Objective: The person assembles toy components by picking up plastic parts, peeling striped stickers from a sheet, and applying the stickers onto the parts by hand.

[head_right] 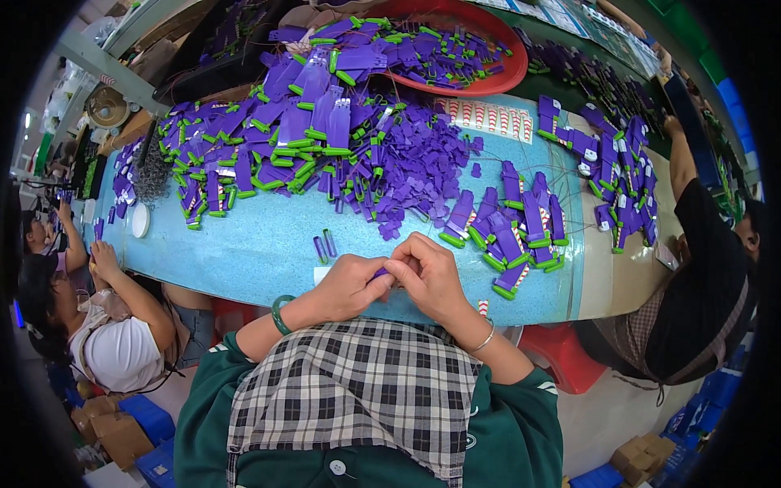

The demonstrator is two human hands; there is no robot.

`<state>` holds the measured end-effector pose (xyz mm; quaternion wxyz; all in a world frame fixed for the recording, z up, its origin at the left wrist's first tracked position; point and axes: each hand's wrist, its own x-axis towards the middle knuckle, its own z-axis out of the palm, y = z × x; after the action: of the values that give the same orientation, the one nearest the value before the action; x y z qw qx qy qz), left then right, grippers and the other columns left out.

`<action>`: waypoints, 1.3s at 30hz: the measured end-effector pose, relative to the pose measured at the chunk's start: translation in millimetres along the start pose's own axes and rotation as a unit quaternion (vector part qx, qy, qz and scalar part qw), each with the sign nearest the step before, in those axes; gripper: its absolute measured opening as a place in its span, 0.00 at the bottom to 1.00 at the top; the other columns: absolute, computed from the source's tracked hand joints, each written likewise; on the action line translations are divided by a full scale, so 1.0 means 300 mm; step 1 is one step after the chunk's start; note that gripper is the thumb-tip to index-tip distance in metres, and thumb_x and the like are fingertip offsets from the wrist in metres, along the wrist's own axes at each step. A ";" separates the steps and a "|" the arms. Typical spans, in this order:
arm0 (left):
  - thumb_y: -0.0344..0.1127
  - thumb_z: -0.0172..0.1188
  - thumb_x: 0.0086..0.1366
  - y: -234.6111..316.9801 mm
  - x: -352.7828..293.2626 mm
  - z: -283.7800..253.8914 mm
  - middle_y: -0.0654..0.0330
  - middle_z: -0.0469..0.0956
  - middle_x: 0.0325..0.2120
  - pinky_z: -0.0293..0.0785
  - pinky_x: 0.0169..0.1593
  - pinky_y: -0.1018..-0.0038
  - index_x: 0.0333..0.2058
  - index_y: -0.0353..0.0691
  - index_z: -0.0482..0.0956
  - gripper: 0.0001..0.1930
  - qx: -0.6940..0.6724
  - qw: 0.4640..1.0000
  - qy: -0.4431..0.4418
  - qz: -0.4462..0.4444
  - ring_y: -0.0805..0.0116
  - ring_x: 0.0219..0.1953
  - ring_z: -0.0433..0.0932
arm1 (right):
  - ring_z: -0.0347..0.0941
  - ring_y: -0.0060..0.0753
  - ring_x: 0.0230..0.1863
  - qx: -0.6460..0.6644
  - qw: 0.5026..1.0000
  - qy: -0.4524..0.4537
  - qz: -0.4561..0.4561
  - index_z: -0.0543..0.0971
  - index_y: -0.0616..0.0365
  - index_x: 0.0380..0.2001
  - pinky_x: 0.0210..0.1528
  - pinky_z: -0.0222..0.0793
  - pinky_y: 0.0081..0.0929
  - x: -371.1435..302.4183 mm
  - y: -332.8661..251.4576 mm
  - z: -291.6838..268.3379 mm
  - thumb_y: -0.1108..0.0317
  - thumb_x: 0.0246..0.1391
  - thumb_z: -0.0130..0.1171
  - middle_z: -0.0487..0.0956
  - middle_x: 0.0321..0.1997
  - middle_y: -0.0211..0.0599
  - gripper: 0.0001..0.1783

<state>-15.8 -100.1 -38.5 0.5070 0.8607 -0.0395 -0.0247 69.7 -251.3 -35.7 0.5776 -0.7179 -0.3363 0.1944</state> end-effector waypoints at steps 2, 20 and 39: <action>0.36 0.48 0.63 -0.004 0.004 0.007 0.59 0.77 0.15 0.71 0.26 0.71 0.29 0.36 0.75 0.10 -0.042 0.999 -0.012 -0.015 0.64 0.19 0.77 | 0.65 0.17 0.18 0.011 1.000 0.006 0.004 0.72 0.64 0.24 0.20 0.60 0.17 -0.004 0.001 0.006 0.74 0.48 0.60 0.71 0.23 0.32 0.07; 0.45 0.62 0.52 -0.100 0.358 -0.313 0.52 0.76 0.26 0.74 0.23 0.62 0.34 0.39 0.67 0.19 0.514 0.815 0.242 -0.118 0.54 0.25 0.79 | 0.72 0.40 0.37 -0.493 0.862 0.087 -0.086 0.76 0.54 0.36 0.34 0.70 0.33 0.027 -0.067 -0.340 0.65 0.39 0.65 0.74 0.36 0.35 0.17; 0.26 0.40 0.67 -0.009 -0.036 -0.047 0.49 0.72 0.36 0.77 0.38 0.72 0.44 0.35 0.55 0.08 -0.334 0.936 0.110 -0.002 0.66 0.36 0.75 | 0.67 0.35 0.36 -0.348 0.932 -0.066 -0.077 0.77 0.53 0.29 0.38 0.62 0.32 -0.005 0.078 0.003 0.71 0.36 0.64 0.71 0.29 0.30 0.12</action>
<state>-25.4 -85.6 -33.9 0.7662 0.6393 0.0288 0.0579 74.1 -254.3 -58.6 0.2813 -0.8313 -0.4747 0.0670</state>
